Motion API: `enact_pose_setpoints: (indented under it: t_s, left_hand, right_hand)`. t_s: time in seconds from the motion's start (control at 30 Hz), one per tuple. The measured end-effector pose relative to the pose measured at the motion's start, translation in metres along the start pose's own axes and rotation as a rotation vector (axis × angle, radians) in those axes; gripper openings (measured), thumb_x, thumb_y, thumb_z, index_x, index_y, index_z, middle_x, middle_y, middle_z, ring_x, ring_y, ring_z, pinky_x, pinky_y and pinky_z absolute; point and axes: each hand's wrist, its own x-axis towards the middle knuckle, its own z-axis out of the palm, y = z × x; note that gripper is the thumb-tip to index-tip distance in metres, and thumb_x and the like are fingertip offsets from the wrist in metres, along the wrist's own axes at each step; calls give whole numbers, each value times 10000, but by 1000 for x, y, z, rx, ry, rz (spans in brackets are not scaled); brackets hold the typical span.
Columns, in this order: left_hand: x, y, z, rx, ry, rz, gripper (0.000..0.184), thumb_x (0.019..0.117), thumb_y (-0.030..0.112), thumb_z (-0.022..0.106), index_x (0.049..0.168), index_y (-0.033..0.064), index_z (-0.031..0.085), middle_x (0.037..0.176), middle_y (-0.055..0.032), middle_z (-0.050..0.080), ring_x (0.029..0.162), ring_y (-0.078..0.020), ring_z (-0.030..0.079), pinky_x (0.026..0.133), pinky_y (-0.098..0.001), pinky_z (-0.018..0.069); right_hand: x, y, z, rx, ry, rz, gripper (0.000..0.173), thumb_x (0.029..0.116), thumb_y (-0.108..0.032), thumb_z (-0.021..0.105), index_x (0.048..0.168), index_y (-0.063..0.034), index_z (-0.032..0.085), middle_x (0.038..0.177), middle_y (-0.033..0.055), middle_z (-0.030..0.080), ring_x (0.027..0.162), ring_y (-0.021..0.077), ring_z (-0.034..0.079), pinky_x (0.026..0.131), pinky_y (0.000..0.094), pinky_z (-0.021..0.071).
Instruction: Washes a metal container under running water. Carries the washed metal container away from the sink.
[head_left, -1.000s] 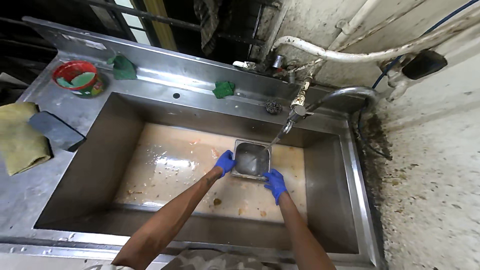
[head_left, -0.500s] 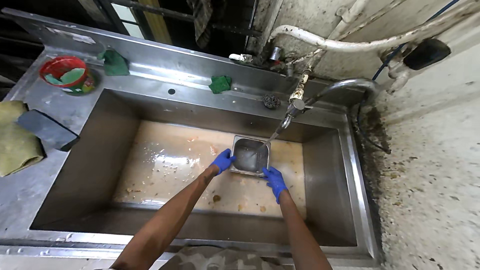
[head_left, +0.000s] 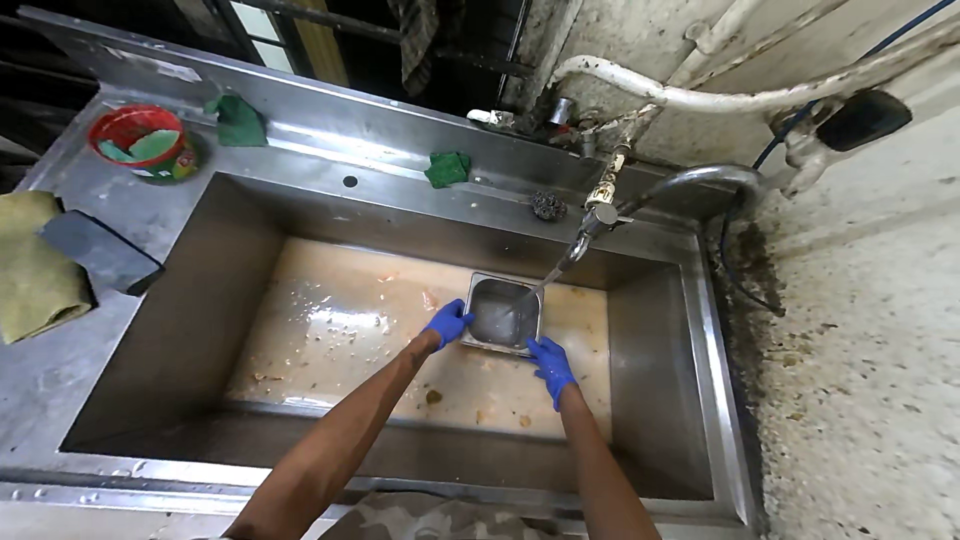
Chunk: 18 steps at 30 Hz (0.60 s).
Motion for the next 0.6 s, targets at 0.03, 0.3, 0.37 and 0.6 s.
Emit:
enact_pose_setpoints:
  t_s: [0.03,0.3,0.37,0.6]
  left_hand:
    - [1,0,0,1,0,0,289,1043,262,606,1135,-12,597,1016,-220,644,934,-342,648,851,-552,532]
    - [-2,3,0,15,-8,-1,277,1057,256,585,1145,-7,588,1014,-219,636,922,-336,642,842,-536,529]
    - [-2,2,0,11,-8,-1,277,1054,252,588,1147,-9,595,1025,-224,643,937,-342,647,854,-545,530]
    - [-3,2,0,-19,-18,-3,277,1058,252,583,1131,-16,589,1019,-220,630,925,-337,638,843,-534,531]
  right_hand:
    - [1,0,0,-5,1,2,303,1041,-325,635,1185,-62,681,1157,153,722,1080,297,685,860,530,551]
    - [-2,-2,0,11,-8,0,299,1049,-321,621,1182,-59,678,1146,156,728,1071,298,697,861,522,558]
    - [-9,-4,0,1,-15,-3,308,1051,-330,615,1196,-65,676,1162,157,724,1084,302,691,859,528,552]
    - [-8,-6,0,45,-36,7,309,1061,-305,598,1231,-53,654,1135,165,737,1017,293,728,800,479,583]
